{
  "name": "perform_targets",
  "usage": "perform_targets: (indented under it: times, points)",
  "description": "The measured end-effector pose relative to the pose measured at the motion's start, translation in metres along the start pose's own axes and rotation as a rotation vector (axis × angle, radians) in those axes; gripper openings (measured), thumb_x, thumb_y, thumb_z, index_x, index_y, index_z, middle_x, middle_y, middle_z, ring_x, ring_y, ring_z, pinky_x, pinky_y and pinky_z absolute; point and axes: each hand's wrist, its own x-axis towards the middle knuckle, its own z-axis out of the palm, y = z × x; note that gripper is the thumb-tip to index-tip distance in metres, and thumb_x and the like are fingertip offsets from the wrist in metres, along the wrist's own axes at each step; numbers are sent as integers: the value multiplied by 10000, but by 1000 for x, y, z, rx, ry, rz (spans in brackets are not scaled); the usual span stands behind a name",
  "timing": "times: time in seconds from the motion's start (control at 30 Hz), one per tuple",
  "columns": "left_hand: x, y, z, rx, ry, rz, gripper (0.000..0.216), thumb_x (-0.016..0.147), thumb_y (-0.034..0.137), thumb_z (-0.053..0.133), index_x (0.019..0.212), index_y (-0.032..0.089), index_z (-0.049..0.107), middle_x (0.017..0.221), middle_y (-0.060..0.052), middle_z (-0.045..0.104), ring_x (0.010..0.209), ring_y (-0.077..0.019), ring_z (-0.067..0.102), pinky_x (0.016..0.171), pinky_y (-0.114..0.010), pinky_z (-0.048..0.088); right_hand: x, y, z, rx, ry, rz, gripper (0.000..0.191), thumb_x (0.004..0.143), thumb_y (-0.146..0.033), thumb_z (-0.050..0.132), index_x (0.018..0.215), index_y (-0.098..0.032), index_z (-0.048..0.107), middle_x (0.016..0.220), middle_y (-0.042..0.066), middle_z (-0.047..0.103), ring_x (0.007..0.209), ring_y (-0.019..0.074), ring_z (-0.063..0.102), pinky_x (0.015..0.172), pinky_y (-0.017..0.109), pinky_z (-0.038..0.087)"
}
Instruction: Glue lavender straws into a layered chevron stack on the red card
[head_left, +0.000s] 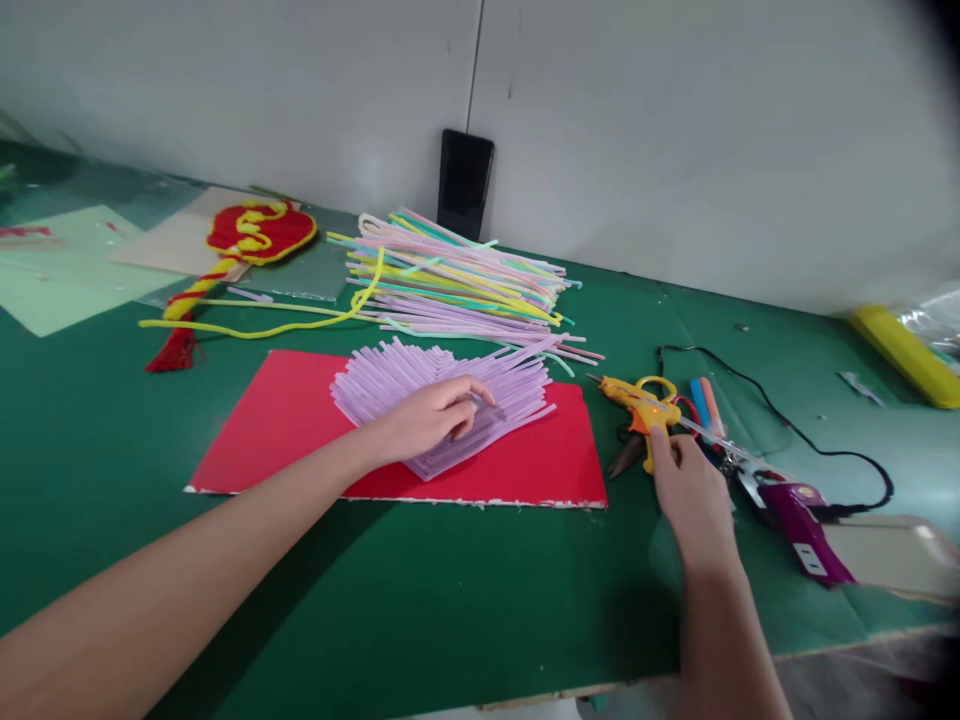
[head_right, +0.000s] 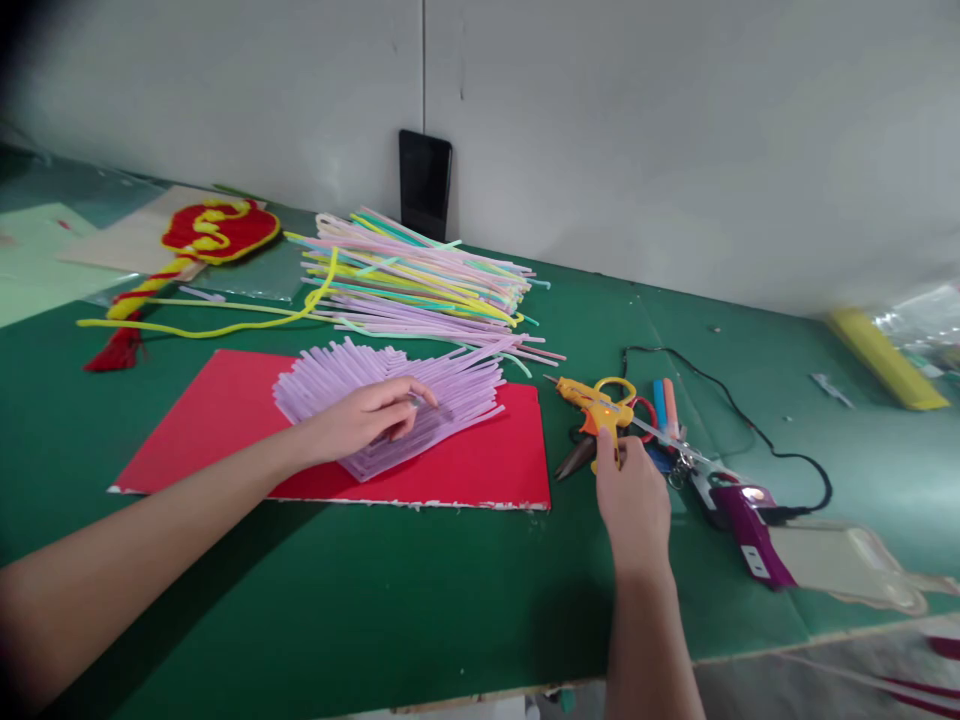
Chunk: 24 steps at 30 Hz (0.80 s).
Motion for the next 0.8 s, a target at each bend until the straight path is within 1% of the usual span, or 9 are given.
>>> perform_targets:
  times: [0.13, 0.27, 0.33, 0.4, 0.5, 0.57, 0.67, 0.8]
  points:
    - [2, -2, -2, -145, 6, 0, 245, 837, 205, 369, 1010, 158, 536, 589, 46, 457, 503, -101, 394, 475, -214, 316, -2, 2, 7, -15, 71, -58, 408, 885, -502, 309, 861, -192, 574, 790, 100, 635, 670, 228, 551, 558, 289, 306]
    - [3, -3, -1, -162, 25, 6, 227, 837, 202, 355, 987, 159, 520, 602, 38, 466, 502, -100, 396, 453, -206, 314, -1, 4, 10, -29, 69, -28, 427, 902, -494, 280, 903, -184, 573, 794, 104, 633, 647, 225, 549, 546, 289, 291]
    - [2, -3, 2, -127, 70, 26, 211, 839, 186, 351, 966, 167, 518, 602, 38, 474, 511, -101, 417, 459, -204, 324, 0, 4, 10, -27, 46, 0, 445, 904, -506, 266, 901, -187, 576, 807, 108, 632, 654, 228, 549, 549, 292, 295]
    - [1, -4, 5, -43, 118, 47, 202, 842, 167, 351, 939, 176, 527, 594, 39, 490, 525, -102, 445, 485, -205, 342, 1, 4, 10, -23, 28, 15, 454, 902, -518, 261, 897, -193, 577, 820, 110, 632, 664, 232, 550, 556, 296, 302]
    - [-1, -3, 9, 87, 129, 59, 216, 853, 155, 350, 929, 186, 550, 582, 47, 511, 523, -101, 471, 527, -212, 365, 2, 4, 9, -4, 27, 26, 451, 898, -524, 266, 882, -198, 577, 819, 109, 627, 671, 240, 550, 568, 309, 314]
    - [-2, -3, 10, 115, 126, 55, 227, 857, 154, 347, 936, 188, 557, 581, 51, 516, 515, -100, 479, 538, -214, 371, 2, 6, 10, 30, 41, 29, 448, 893, -532, 278, 872, -197, 575, 792, 103, 621, 667, 244, 546, 580, 318, 325]
    - [-1, -2, 9, 125, 118, 54, 234, 857, 153, 350, 943, 187, 564, 589, 52, 526, 515, -100, 487, 545, -216, 375, 1, 8, 13, 139, 117, 22, 450, 888, -540, 288, 880, -190, 569, 747, 90, 599, 664, 243, 532, 602, 327, 341]
    - [-1, -2, 9, 182, 111, 67, 242, 860, 158, 359, 956, 195, 578, 593, 52, 538, 546, -112, 516, 563, -223, 381, -1, 9, 15, 319, 302, -24, 467, 902, -513, 268, 946, -160, 571, 766, 86, 575, 679, 222, 515, 636, 336, 364]
